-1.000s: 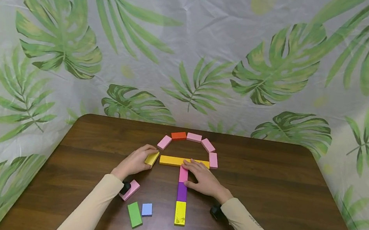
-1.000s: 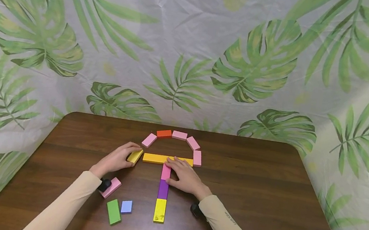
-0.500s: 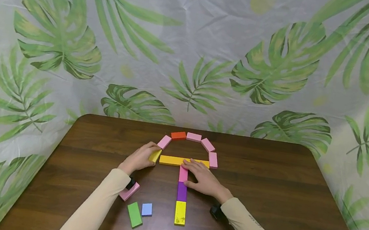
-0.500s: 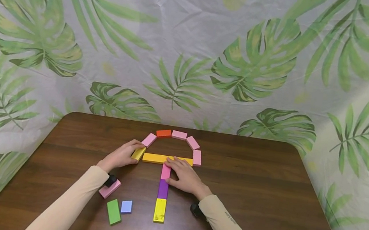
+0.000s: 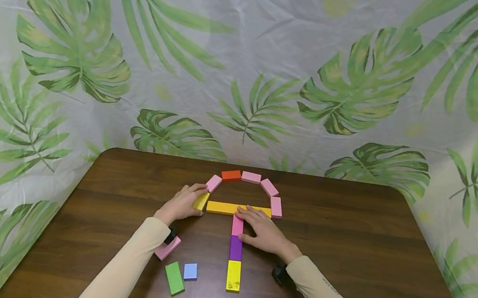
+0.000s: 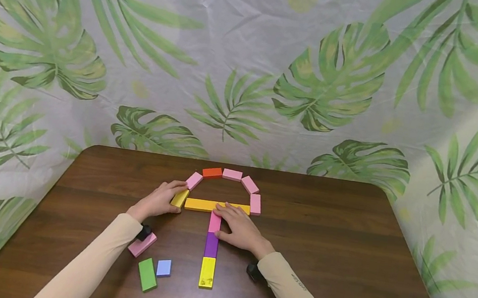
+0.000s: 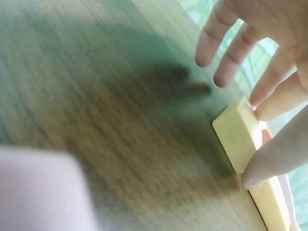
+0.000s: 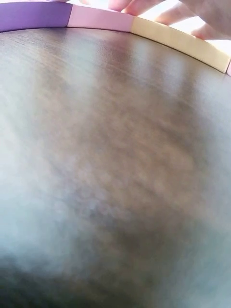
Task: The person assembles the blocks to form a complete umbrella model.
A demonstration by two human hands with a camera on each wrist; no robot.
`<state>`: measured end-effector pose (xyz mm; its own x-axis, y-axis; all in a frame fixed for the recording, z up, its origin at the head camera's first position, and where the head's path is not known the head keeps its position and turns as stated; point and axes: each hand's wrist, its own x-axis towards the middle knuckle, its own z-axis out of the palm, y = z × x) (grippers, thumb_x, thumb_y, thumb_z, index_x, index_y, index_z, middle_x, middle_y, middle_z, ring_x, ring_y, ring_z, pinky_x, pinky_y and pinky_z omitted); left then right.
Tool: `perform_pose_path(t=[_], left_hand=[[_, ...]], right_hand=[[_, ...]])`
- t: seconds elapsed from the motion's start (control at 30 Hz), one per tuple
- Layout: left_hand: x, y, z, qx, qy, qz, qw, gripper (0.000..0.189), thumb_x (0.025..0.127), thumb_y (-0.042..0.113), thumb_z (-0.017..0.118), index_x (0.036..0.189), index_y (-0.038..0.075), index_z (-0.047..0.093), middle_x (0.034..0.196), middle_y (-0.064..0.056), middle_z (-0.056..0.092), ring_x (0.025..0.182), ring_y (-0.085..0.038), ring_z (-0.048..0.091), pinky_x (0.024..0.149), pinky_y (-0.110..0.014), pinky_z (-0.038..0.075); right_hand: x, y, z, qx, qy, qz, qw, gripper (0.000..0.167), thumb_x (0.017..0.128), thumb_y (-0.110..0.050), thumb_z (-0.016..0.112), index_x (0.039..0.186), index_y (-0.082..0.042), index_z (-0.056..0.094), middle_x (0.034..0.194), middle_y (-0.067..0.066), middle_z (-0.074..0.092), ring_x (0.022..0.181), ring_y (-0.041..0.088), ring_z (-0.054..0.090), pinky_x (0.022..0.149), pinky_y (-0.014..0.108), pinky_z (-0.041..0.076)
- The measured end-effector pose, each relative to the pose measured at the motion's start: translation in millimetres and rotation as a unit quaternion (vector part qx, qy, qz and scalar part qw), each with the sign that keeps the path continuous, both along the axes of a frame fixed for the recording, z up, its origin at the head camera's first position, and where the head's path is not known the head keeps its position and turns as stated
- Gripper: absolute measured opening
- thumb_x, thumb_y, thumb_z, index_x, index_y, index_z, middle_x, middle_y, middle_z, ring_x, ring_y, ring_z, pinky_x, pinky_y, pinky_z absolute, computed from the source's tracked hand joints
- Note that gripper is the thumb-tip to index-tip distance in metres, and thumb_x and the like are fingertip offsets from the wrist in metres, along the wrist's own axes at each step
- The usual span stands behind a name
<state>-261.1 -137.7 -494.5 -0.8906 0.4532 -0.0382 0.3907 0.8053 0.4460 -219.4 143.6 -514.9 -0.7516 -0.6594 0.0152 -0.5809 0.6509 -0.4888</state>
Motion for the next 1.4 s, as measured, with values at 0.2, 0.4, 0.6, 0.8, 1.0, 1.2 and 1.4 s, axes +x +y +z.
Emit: perform_pose_path(t=[0.2,0.4,0.6,0.8,1.0,1.2,1.4], left_hand=[[-1.4,-0.2,-0.3,-0.021,-0.011,0.015,0.9996,0.070,0.081,0.018,0.077,0.141,0.001,0.045,0.147,-0.012,0.038,0.117,-0.037,0.038,0.094,-0.056,0.035],[-2.4,-1.3,0.2,-0.026,-0.018,0.015,0.9994,0.074,0.081,0.021,0.078,0.143,0.004,0.042,0.148,-0.011,0.036,0.119,-0.037,0.037,0.094,-0.056,0.033],[-1.7,-3.3,1.2,-0.031,-0.019,0.004,0.9993,0.077,0.079,0.022,0.079,0.145,0.010,0.041,0.147,-0.011,0.034,0.117,-0.036,0.036,0.090,-0.054,0.032],[-2.4,-3.6,3.1,-0.030,-0.026,0.002,0.9992,0.077,0.080,0.022,0.078,0.146,0.010,0.039,0.150,-0.011,0.031,0.120,-0.037,0.034,0.090,-0.054,0.031],[-4.1,-4.5,2.6,-0.034,-0.033,0.003,0.9989,0.079,0.081,0.022,0.078,0.147,0.009,0.037,0.152,-0.011,0.028,0.121,-0.038,0.034,0.090,-0.054,0.031],[-3.0,-7.7,0.6,-0.019,-0.036,0.004,0.9992,0.079,0.081,0.022,0.077,0.147,0.008,0.037,0.153,-0.011,0.027,0.120,-0.037,0.034,0.089,-0.053,0.031],[-0.1,-11.7,-2.6,-0.004,-0.014,0.018,0.9997,0.067,0.081,0.017,0.077,0.140,0.008,0.047,0.141,-0.012,0.040,0.117,-0.036,0.035,0.088,-0.051,0.031]], right_hand=[[-0.8,-1,-2.5,0.003,0.000,-0.003,1.0000,0.065,0.091,-0.041,0.059,0.145,-0.010,0.041,0.152,0.005,0.034,0.142,0.027,0.020,0.113,0.046,0.013],[-1.8,-1,-4.9,0.008,0.004,-0.006,0.9999,0.065,0.091,-0.042,0.059,0.146,-0.011,0.041,0.152,0.004,0.034,0.143,0.026,0.020,0.113,0.046,0.013],[-1.9,-1,-5.6,0.010,0.000,-0.007,0.9999,0.065,0.091,-0.042,0.058,0.146,-0.012,0.040,0.153,0.002,0.033,0.143,0.024,0.019,0.114,0.044,0.012],[-1.5,-1,-4.6,0.008,-0.004,-0.007,0.9999,0.065,0.091,-0.041,0.059,0.146,-0.012,0.041,0.153,0.003,0.033,0.143,0.024,0.019,0.114,0.045,0.011],[-2.5,-1,-5.1,0.013,-0.002,-0.008,0.9999,0.065,0.091,-0.041,0.059,0.146,-0.012,0.041,0.153,0.003,0.033,0.143,0.024,0.019,0.114,0.045,0.012],[-2.4,-2,-5.1,0.013,-0.002,-0.007,0.9999,0.065,0.091,-0.041,0.059,0.146,-0.013,0.041,0.153,0.003,0.033,0.143,0.024,0.018,0.114,0.045,0.011],[-1.6,-1,-3.9,0.010,0.000,-0.008,0.9999,0.065,0.091,-0.041,0.059,0.146,-0.012,0.041,0.152,0.003,0.033,0.143,0.024,0.019,0.114,0.045,0.012]])
